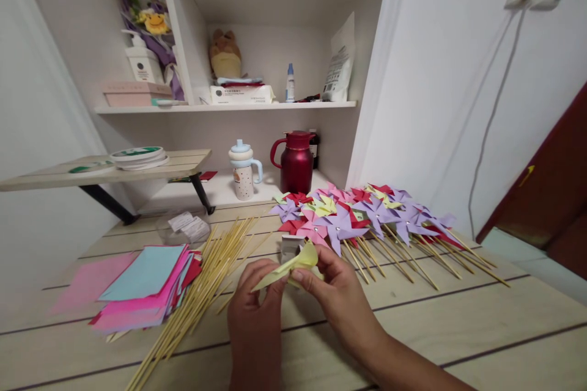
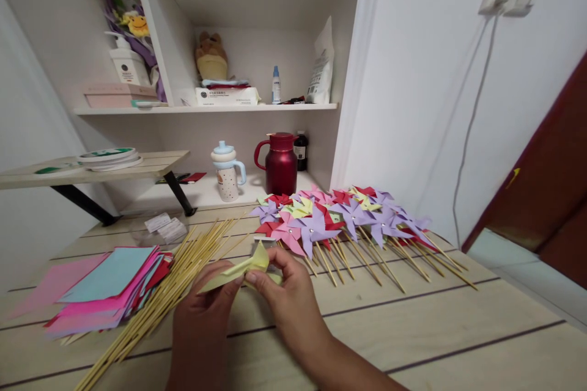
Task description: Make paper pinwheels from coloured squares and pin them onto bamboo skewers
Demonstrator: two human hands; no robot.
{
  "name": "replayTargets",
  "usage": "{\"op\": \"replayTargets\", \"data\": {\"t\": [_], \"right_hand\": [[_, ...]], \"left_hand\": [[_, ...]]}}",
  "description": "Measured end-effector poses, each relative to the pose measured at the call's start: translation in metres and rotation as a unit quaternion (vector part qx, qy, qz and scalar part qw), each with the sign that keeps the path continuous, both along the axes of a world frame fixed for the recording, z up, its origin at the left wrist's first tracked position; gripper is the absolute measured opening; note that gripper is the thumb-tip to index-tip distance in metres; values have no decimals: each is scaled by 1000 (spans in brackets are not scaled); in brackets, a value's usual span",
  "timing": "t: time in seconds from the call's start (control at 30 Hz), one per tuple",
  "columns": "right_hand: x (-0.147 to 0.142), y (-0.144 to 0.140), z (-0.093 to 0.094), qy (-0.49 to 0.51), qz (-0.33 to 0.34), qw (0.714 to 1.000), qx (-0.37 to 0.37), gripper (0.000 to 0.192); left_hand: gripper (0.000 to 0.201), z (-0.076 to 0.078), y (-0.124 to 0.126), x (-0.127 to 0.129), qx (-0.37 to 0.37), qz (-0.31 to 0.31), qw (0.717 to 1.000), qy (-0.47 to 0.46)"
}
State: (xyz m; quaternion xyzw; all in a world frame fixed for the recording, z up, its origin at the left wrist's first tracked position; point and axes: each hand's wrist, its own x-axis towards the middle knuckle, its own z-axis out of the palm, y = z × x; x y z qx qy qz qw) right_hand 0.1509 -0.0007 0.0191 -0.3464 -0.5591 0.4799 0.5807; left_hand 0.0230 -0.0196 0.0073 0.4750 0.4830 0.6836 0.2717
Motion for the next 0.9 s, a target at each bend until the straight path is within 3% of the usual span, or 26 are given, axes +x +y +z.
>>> {"op": "replayTargets", "data": {"t": [0.23,0.57,0.73,0.9], "right_hand": [[2,-2,1,-15,-4,1000,3,10],[3,-1,4,-69,-45,996,34,10],[3,-1,4,-47,-49,996,62,8],[6,2,4,-39,-51,996,65,26]], "left_hand": [[4,2,-3,-2,39,7,999,31],[5,6,-4,-1,35,4,999,27],[7,9,-8,-2,61,-11,996,63],[2,6,-5,-5,62,-11,994,85]]}}
